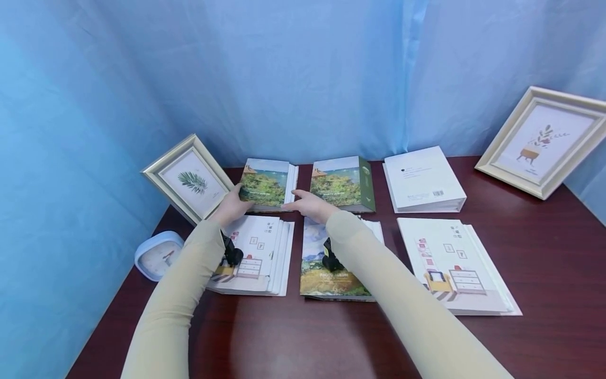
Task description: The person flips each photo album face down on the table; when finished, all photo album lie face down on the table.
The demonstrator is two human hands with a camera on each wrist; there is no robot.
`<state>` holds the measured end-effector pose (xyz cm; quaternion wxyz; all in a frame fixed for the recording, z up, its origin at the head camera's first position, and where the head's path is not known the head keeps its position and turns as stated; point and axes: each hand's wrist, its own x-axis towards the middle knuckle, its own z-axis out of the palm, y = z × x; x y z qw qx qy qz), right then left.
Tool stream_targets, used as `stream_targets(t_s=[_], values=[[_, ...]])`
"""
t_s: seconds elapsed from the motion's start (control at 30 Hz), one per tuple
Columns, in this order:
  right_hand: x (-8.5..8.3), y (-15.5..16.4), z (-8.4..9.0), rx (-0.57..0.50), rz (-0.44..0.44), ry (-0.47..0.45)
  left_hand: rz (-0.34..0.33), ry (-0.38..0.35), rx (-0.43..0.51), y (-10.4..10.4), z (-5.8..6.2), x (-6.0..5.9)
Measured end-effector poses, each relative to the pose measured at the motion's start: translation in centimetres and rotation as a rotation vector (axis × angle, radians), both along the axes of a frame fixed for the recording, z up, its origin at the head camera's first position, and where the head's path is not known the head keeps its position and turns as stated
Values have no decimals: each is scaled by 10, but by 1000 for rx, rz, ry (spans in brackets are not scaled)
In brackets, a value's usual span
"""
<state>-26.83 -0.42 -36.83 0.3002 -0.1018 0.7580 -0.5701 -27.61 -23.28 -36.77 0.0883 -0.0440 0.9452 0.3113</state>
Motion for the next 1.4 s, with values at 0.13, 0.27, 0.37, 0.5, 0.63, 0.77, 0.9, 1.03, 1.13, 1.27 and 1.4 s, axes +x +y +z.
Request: stream_targets(t_s=[0.13, 0.27, 0.37, 0.5, 0.63, 0.77, 0.9, 1.03, 1.13, 1.27, 1.4], values=[[-2, 0, -3, -12, 3, -15, 43, -16, 25, 3, 1, 0], [-4, 2, -4, -12, 2, -17, 81, -31, 32, 6, 2, -1], [-3, 2, -4, -5, 1, -31, 86, -44, 49, 8, 3, 0], [-4, 1, -3, 2, 4, -44, 76, -67, 103, 11, 6, 0], [-6, 0, -4, 28, 21, -37, 64, -117, 135, 13, 9, -1], [-6, 0, -5, 39, 26, -50, 46, -166, 171, 13, 10, -3], [-5, 1, -4, 45, 11, -72, 26, -192, 260, 10, 10, -5], [-4, 1, -2, 55, 12, -79, 10, -218, 330, 8, 11, -6], [-4, 2, -1, 56, 18, -79, 13, -218, 354, 10, 13, -6], [-4, 4, 0, 67, 29, -73, 32, -214, 392, 12, 16, -5], [-4, 4, -2, 73, 39, -62, 33, -211, 450, 12, 16, -3]])
